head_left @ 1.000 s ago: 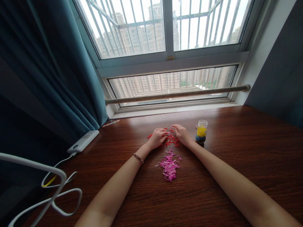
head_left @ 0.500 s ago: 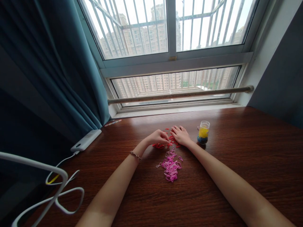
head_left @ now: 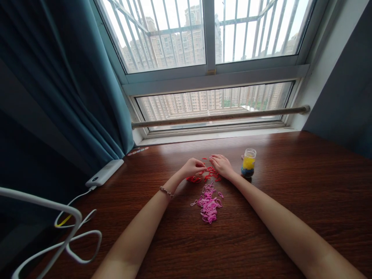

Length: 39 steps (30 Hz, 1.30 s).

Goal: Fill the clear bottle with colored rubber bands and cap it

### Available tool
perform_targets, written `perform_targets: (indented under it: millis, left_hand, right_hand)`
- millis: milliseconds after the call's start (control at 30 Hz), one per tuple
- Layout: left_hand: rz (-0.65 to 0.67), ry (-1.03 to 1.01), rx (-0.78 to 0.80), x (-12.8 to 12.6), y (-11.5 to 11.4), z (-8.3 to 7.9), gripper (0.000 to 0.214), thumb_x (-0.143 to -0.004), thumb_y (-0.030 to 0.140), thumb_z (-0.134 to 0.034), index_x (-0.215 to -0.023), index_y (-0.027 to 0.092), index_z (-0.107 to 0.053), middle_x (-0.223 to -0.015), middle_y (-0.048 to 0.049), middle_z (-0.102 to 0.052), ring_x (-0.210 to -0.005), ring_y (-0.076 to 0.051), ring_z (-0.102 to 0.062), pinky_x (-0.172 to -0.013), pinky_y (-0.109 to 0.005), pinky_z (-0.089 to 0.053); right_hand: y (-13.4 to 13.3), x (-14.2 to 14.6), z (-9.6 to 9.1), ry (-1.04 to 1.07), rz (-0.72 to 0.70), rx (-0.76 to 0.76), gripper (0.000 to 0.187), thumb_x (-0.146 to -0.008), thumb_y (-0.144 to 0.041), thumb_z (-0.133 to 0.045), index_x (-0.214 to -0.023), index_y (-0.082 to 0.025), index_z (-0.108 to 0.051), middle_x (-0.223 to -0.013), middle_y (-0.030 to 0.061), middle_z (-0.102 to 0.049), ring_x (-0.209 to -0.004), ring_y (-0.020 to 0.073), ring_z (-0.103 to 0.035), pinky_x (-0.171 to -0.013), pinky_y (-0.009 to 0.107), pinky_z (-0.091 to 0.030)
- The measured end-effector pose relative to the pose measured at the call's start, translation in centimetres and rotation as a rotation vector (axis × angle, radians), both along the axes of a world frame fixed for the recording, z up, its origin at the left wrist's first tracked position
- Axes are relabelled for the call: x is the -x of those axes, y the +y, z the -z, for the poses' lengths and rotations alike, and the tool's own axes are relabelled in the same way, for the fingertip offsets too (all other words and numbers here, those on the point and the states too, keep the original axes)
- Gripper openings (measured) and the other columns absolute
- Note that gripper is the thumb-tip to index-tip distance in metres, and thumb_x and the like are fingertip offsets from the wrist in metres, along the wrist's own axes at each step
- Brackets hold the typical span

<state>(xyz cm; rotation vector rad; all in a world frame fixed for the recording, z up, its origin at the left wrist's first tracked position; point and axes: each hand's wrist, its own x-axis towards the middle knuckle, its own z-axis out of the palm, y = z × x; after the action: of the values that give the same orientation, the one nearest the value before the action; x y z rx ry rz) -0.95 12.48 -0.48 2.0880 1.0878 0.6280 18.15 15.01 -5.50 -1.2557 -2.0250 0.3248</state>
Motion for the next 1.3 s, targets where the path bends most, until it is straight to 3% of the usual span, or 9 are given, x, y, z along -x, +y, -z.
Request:
perform_targets:
  millis: [167,300,433,533,633,767,967,1133,1300]
  left_hand:
    - [-0.368,-0.006,-0.292,1.8,1.2,1.1,0.027,-0.075,0.036,-0.055,-0.072,0.012,-0.068,-0.058,-0.0025,-0.060,-0.052,-0.011,-0.049,-0.050,-0.021,-0.036]
    - [-0.491,0.007,-0.358,2.8,1.2,0.7,0.027,-0.075,0.036,-0.054,-0.071,0.013,-0.066,-0.051,-0.0007,-0.054,-0.048,-0.011,-0.046,-0.047,-0.021,-0.033]
    - [-0.550,0.002,-0.419,1.7,-0.6,0.0,0.026,-0.079,0.034,-0.051,-0.075,0.013,-0.066,-0.054,-0.0012,-0.055,-0.051,-0.011,-0.046,-0.051,-0.022,-0.035]
    - [-0.506,-0.004,-0.440,0.5,-3.7,0.2,0.024,-0.081,0.033,-0.049,-0.077,0.015,-0.064,-0.062,-0.0019,-0.059,-0.054,-0.011,-0.048,-0.054,-0.023,-0.038]
    - [-0.316,-0.004,-0.465,-0.2,-7.7,1.0,0.022,-0.084,0.030,-0.047,-0.081,0.016,-0.064,-0.076,-0.0043,-0.062,-0.069,-0.014,-0.055,-0.067,-0.025,-0.044]
    - [-0.195,0.005,-0.423,-0.3,-11.3,2.1,0.021,-0.085,0.027,-0.047,-0.099,0.018,-0.061,-0.100,-0.0073,-0.060,-0.095,-0.018,-0.054,-0.086,-0.029,-0.043]
    - [-0.081,0.035,-0.348,-0.6,-11.8,1.9,0.027,-0.087,0.025,-0.044,-0.111,0.017,-0.055,-0.110,-0.0076,-0.059,-0.102,-0.018,-0.053,-0.092,-0.031,-0.042]
    - [0.046,0.000,-0.307,-0.9,-12.2,1.1,0.028,-0.089,0.025,-0.040,-0.112,0.019,-0.055,-0.110,-0.0069,-0.059,-0.101,-0.017,-0.054,-0.091,-0.030,-0.042]
    - [0.082,-0.063,-0.240,-0.5,-12.3,1.3,0.028,-0.088,0.023,-0.042,-0.111,0.017,-0.056,-0.107,-0.0075,-0.061,-0.095,-0.017,-0.057,-0.086,-0.029,-0.045]
  right_hand:
    - [-0.8,-0.3,-1.0,0.164,0.034,-0.047,0.042,-0.093,-0.031,-0.029,-0.087,-0.017,-0.068,-0.099,0.0068,-0.064,-0.096,0.0182,-0.056,-0.087,0.028,-0.041]
    - [-2.5,0.5,-2.7,0.437,0.020,0.066,0.051,-0.092,-0.043,-0.029,-0.078,-0.015,-0.069,-0.078,0.0077,-0.068,-0.074,0.0192,-0.063,-0.073,0.028,-0.047]
    - [-5.8,1.2,-4.0,0.616,-0.115,0.240,0.059,-0.088,-0.053,-0.031,-0.065,-0.015,-0.069,-0.067,0.0073,-0.067,-0.063,0.0189,-0.063,-0.064,0.028,-0.049]
    - [-8.9,0.3,-3.8,0.516,-0.272,0.239,0.053,-0.087,-0.051,-0.037,-0.064,-0.016,-0.070,-0.068,0.0057,-0.068,-0.068,0.0196,-0.064,-0.070,0.029,-0.048]
    - [-11.1,-1.2,-3.1,0.387,-0.422,0.171,0.044,-0.088,-0.046,-0.040,-0.073,-0.018,-0.071,-0.079,0.0050,-0.068,-0.081,0.0202,-0.062,-0.077,0.030,-0.046]
    - [-12.0,-2.2,-2.3,0.252,-0.471,0.062,0.036,-0.092,-0.038,-0.036,-0.092,-0.020,-0.067,-0.098,0.0055,-0.065,-0.095,0.0190,-0.057,-0.086,0.030,-0.042]
    - [-11.9,-1.9,-2.0,0.051,-0.417,0.003,0.028,-0.092,-0.030,-0.038,-0.108,-0.020,-0.058,-0.108,0.0062,-0.059,-0.102,0.0210,-0.049,-0.091,0.034,-0.037]
    - [-12.0,-2.1,-2.1,0.056,-0.435,0.000,0.029,-0.093,-0.028,-0.035,-0.097,-0.018,-0.062,-0.097,0.0061,-0.063,-0.092,0.0201,-0.053,-0.085,0.032,-0.039]
    - [-12.1,-2.4,-2.1,0.158,-0.434,0.092,0.038,-0.094,-0.033,-0.032,-0.082,-0.018,-0.064,-0.078,0.0031,-0.064,-0.074,0.0167,-0.057,-0.072,0.026,-0.042]
